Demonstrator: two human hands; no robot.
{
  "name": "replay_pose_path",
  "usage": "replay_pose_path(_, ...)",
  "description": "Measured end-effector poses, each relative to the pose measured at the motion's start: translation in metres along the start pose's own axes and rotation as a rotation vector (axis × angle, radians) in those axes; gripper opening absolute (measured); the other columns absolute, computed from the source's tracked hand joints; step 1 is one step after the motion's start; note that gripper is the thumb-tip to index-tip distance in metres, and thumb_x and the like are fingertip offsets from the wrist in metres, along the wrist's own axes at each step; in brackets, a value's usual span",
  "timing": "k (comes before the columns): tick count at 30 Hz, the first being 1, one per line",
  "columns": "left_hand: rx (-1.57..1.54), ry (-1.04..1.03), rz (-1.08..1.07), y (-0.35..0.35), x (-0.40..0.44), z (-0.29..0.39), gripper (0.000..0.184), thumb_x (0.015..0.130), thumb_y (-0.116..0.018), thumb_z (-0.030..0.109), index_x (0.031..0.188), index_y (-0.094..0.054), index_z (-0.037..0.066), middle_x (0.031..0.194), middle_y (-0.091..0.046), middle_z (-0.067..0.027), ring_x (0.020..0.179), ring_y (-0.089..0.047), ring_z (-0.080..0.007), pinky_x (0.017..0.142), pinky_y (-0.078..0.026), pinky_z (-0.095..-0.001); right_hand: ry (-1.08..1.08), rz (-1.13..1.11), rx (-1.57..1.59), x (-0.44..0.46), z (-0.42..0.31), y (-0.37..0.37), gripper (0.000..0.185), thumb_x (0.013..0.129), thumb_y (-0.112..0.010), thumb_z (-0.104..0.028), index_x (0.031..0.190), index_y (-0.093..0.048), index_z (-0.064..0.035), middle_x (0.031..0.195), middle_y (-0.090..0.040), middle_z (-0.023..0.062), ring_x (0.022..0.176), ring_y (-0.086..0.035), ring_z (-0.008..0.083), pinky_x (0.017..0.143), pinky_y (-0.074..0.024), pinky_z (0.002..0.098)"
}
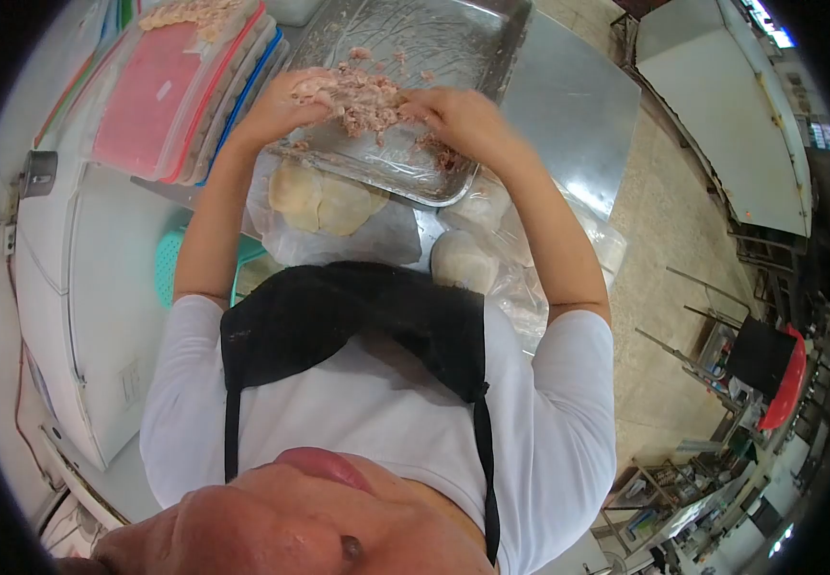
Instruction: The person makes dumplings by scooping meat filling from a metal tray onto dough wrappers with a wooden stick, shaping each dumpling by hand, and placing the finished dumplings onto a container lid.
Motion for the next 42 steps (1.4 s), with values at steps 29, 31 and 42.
replay_pose_path(29, 0.053, 0.031, 0.038, 0.01, -0.008, 0.022, 0.038, 0.077, -0.071, 0.02, 0.108, -0.059, 0.002, 0.091, -0.062, -0.0047, 0.077, -0.057, -0.0132, 0.07, -0.048, -0.0265, -0.027, 0.239, -0.326, -0.027, -0.063, 0.03, 0.029, 0.088, -0.056, -0.021, 0.117, -0.057, -0.0167, 0.094, -0.063, 0.0131, 0.079, -0.062, 0.0335, 0.067, -0.0496, 0.0421)
replay_pose_path(31, 0.148, 0.031, 0.029, 0.012, -0.007, 0.012, 0.04, 0.078, -0.071, 0.023, 0.11, -0.058, 0.002, 0.091, -0.062, -0.0039, 0.075, -0.056, -0.0116, 0.068, -0.048, -0.0256, 0.03, 0.21, -0.285, -0.018, -0.04, -0.007, 0.027, 0.09, -0.053, -0.022, 0.117, -0.056, -0.0183, 0.092, -0.063, 0.014, 0.079, -0.061, 0.034, 0.066, -0.0489, 0.0421)
replay_pose_path(42, 0.32, -0.184, 0.179, 0.03, -0.054, 0.093, 0.061, 0.071, -0.078, 0.02, 0.124, -0.052, 0.004, 0.121, -0.057, -0.0094, 0.107, -0.056, -0.0191, 0.094, -0.042, -0.0302, -0.096, 0.192, 0.246, -0.044, -0.041, 0.039, 0.028, 0.091, -0.057, -0.024, 0.112, -0.064, -0.0076, 0.112, -0.064, 0.0098, 0.09, -0.063, 0.0261, 0.081, -0.0474, 0.0293)
Point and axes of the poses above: each hand's wrist, its own x-axis towards the middle knuckle, its own y-axis out of the back of the hand, z = x × y, the point moved 8 cm from there along x, towards the middle knuckle
